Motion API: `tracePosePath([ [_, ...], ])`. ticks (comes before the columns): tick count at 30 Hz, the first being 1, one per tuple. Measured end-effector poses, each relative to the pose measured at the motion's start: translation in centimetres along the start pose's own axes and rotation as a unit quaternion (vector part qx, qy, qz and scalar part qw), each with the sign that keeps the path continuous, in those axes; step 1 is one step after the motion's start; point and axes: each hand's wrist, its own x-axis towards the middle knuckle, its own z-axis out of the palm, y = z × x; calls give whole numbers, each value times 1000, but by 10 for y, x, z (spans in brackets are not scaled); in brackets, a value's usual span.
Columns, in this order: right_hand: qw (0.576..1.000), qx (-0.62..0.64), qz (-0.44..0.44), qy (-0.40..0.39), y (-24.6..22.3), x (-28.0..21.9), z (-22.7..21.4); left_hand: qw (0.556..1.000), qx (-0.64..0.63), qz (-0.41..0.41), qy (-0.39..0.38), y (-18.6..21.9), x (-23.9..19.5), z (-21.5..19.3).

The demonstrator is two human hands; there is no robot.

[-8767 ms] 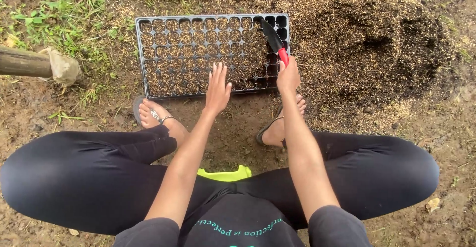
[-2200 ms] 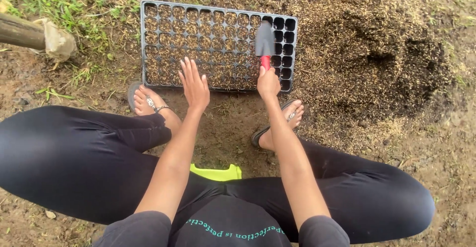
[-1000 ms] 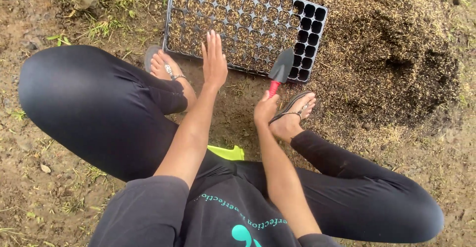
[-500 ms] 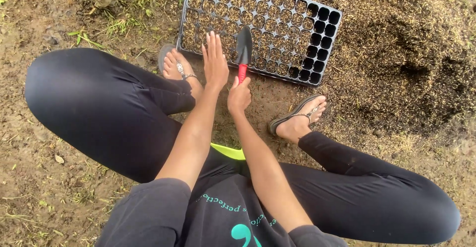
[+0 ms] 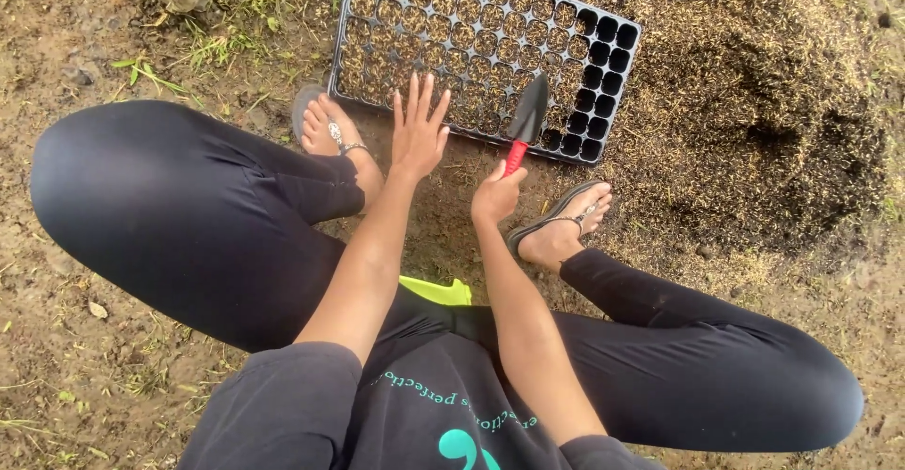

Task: Filling a plastic seed tray with soil using a hand trowel and leveling it by hand in an outdoor field.

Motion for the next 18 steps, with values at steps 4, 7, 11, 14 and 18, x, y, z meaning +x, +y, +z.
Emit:
tracePosePath([
  [4,999,39,-3,-19,-13,-16,-4,1000,8,28,-2,-3,-4,2],
  [7,999,46,14,-9,-12,-15,7,1000,14,16,-11,-6,-7,1],
  [11,995,95,23,-2,-14,-15,-1,999,29,3,-22,-8,-6,2],
  [14,995,99,17,-8,-12,-19,-8,999,26,-7,-24,-7,-5,1],
  [18,994,93,-30,-55,-13,-28,-21,999,32,-15,-22,-3,-5,-5],
])
